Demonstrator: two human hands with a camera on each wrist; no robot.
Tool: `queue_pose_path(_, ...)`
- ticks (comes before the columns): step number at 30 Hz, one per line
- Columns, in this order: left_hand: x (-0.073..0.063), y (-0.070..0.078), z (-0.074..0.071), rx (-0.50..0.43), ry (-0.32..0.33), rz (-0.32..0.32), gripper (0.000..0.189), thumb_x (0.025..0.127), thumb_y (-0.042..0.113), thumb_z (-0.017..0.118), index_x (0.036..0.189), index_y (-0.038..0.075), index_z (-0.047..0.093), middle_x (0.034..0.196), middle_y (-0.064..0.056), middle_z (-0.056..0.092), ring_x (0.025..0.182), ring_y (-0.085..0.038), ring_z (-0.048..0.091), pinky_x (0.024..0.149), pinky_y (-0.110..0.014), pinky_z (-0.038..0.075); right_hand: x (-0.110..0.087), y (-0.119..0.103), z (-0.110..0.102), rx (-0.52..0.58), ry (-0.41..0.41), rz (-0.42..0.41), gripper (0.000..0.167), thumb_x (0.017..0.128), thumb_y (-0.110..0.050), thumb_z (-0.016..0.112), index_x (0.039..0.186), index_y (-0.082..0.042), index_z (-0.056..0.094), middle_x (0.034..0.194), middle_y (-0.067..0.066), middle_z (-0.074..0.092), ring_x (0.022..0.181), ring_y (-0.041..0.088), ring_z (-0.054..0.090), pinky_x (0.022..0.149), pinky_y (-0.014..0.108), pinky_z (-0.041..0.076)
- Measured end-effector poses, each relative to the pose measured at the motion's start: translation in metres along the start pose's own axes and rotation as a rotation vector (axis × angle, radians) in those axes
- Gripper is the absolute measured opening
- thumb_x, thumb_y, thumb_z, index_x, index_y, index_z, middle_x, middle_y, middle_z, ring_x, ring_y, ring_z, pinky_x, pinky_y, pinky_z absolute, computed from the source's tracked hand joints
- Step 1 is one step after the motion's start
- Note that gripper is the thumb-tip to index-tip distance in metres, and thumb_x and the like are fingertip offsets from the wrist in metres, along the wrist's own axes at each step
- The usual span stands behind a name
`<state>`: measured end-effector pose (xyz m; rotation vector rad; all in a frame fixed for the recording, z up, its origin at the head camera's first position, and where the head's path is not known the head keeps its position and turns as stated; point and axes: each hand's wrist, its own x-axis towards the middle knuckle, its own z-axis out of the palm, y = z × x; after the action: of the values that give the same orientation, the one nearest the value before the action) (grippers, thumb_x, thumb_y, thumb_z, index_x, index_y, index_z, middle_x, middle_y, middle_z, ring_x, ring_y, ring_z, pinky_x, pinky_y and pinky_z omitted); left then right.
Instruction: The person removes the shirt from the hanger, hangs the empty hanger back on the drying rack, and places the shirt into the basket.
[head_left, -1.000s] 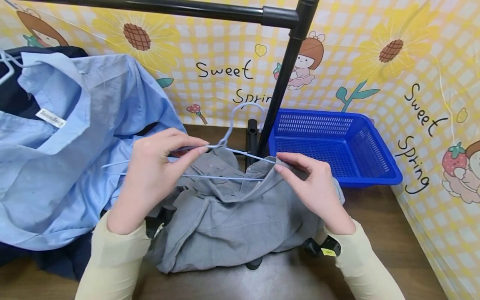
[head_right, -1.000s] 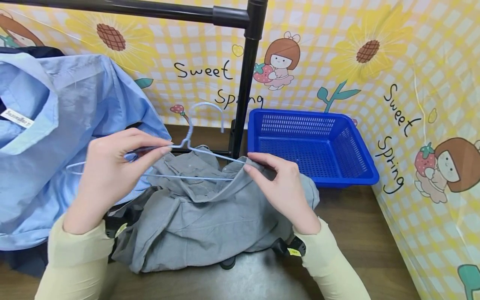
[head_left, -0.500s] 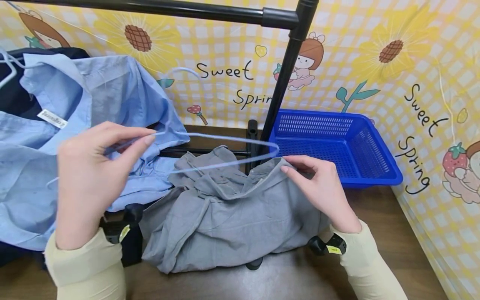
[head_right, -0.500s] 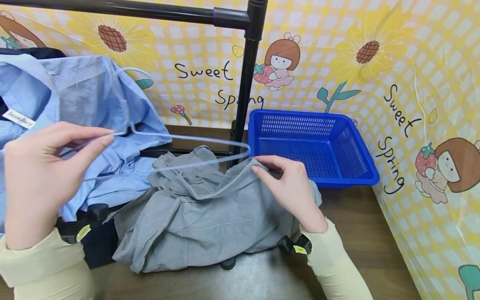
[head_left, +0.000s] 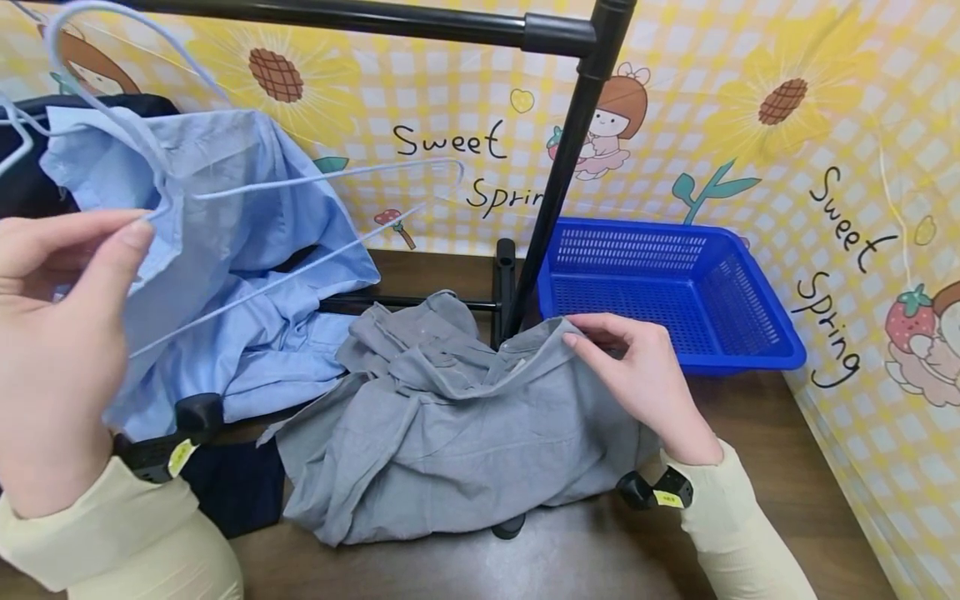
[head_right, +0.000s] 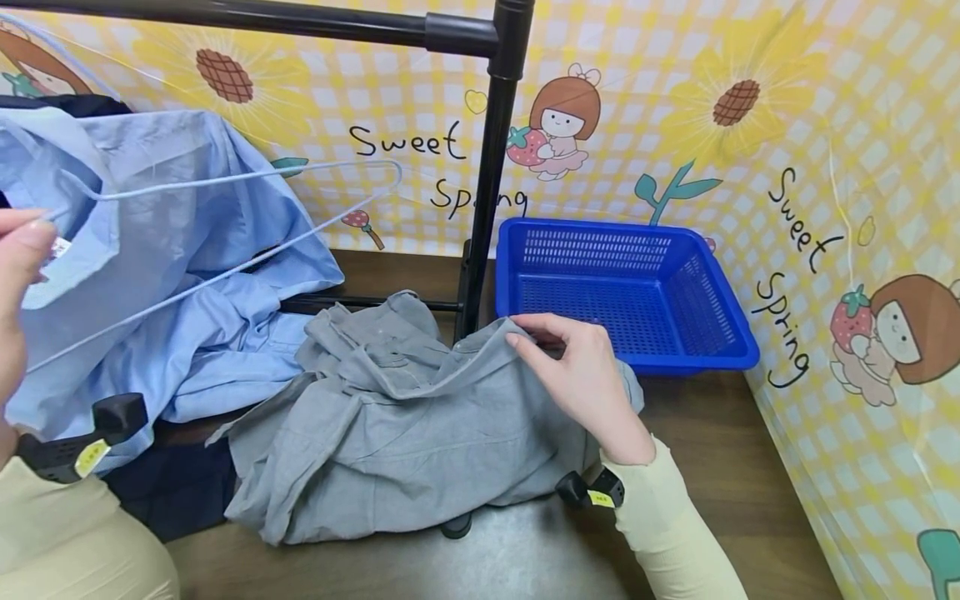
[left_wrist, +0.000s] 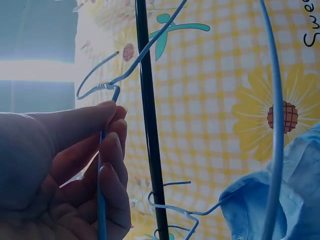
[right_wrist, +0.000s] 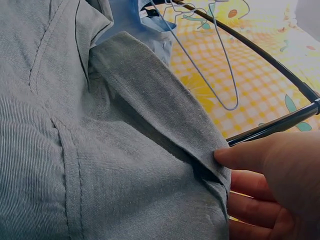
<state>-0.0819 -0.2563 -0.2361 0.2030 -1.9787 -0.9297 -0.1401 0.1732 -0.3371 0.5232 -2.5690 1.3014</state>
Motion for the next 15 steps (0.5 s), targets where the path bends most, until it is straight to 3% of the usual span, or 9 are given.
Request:
queue_pose_path(4,0.008,0.0,0.001,0.059,0.066,-0.032,0.027,0.099,0.036,0.067,0.118,0.021,0.078,0.097,0.025,0.063,0.085,0.006,0.053,0.077,-0.018,0.036,0.0,0.001,0.0,-0.003,-0.005,0.0,0.026,0.095,-0.029,0.076,0.117,-0.016,0.078,0.108,-0.004,0.075,0.089,0.01,0.07,0.077,0.027,0.056)
queue_pose_path(8,0.017,0.006,0.004,0.11,0.104,-0.107,0.031,0.099,0.045,0.062,0.122,0.028,0.075,0.098,0.028,0.059,0.089,0.008,0.049,0.084,-0.019,0.036,-0.001,0.002,0.0,-0.007,-0.015,0.008,0.026,0.095,-0.029,0.076,0.117,-0.016,0.078,0.108,-0.004,0.075,0.087,0.01,0.07,0.075,0.026,0.056)
queue_pose_path(15,0.035,0.013,0.012,0.112,0.113,-0.197,0.032,0.1,0.046,0.059,0.125,0.031,0.073,0.099,0.026,0.056,0.089,0.008,0.046,0.088,-0.019,0.036,-0.007,0.0,0.002,-0.049,-0.042,0.049,0.028,0.096,-0.035,0.074,0.119,-0.02,0.077,0.108,-0.008,0.074,0.087,0.007,0.068,0.073,0.031,0.056)
